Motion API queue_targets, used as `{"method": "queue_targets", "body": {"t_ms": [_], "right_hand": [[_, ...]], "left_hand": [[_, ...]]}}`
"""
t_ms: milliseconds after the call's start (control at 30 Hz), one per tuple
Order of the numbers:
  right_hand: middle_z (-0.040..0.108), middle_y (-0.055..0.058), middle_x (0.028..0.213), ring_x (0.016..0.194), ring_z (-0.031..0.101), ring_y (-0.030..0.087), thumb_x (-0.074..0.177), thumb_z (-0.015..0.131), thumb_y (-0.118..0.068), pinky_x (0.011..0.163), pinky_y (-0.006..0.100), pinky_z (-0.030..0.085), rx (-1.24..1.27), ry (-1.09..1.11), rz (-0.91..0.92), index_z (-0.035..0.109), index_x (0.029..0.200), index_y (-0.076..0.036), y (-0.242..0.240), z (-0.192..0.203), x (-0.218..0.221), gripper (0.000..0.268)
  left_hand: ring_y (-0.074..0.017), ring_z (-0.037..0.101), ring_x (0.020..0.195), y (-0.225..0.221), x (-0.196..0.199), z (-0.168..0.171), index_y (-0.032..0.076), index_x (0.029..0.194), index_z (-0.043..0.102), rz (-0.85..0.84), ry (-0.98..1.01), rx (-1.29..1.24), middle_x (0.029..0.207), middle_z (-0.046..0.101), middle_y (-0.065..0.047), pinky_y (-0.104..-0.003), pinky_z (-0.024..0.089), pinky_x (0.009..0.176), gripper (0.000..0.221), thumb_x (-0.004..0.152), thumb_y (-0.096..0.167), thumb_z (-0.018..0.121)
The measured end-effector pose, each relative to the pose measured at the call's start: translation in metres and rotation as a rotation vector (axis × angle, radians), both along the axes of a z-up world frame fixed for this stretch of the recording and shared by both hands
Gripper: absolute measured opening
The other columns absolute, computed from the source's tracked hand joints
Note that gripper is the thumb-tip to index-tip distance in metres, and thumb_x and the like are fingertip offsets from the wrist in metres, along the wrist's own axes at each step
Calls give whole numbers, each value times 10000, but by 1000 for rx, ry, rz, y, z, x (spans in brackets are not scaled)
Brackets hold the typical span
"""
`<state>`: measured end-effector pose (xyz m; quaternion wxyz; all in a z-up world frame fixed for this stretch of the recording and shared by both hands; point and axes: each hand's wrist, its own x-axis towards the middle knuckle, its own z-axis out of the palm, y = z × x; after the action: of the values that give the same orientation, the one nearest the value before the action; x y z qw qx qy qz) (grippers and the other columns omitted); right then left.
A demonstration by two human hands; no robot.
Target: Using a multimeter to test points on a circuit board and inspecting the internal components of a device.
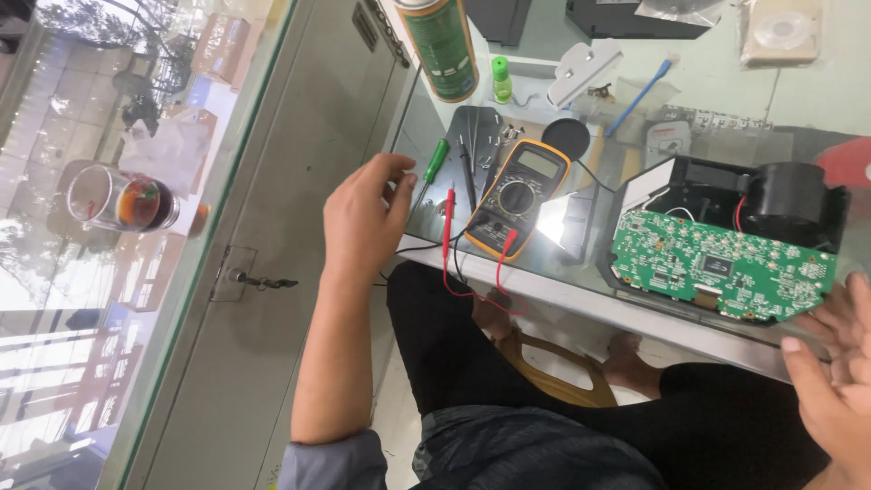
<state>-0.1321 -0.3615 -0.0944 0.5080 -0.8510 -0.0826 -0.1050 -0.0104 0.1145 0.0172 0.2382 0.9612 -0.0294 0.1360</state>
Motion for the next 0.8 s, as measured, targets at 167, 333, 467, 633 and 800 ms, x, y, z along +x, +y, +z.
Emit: {"method": "queue_targets", "body": {"t_ms": [167, 333, 467, 633, 800], "right_hand": [[338, 451, 1571, 1398, 401, 561, 925, 468, 234, 1191, 593, 329, -55, 84, -85, 138, 1680, 98, 7, 6, 0, 836], [311, 470, 1566, 1401, 381, 589, 917, 422, 220, 1163, 642, 329, 0, 87, -70, 122, 1665, 94, 4, 3, 1, 816], [334, 458, 1568, 1389, 398, 581, 932, 435, 241, 1164, 631, 340, -51, 107, -117, 160, 1671, 85, -2, -4, 1, 804], [327, 444, 1581, 1301, 441, 583, 977, 396, 173, 1098, 658, 377, -4, 127, -129, 182, 1673, 71, -18, -17, 0, 734], [361, 451, 1556, 1411, 427, 546, 986, 389, 170, 1141, 614, 417, 108, 62, -96, 209, 1644, 73, 2, 16, -1, 689]], "left_hand": [[-170, 647, 719, -2, 17, -19, 212, 1034, 689, 25, 143, 34, 916, 731, 75, -362, 467, 601, 111, 974, 216, 596], [-202, 645, 723, -21, 46, -23, 209, 953, 682, -127, 13, 56, 863, 721, 89, -364, 450, 537, 83, 968, 195, 602], [-223, 654, 722, -29, 71, -23, 210, 981, 688, -157, 45, 58, 871, 734, 68, -386, 448, 526, 121, 981, 217, 567], [-330, 649, 725, -37, 95, -36, 194, 967, 670, -91, 153, 130, 840, 731, -1, -474, 431, 507, 110, 920, 262, 598], [-373, 687, 788, -41, 109, -57, 149, 959, 693, -33, 132, 292, 864, 744, -70, -518, 486, 540, 253, 911, 396, 713]]}}
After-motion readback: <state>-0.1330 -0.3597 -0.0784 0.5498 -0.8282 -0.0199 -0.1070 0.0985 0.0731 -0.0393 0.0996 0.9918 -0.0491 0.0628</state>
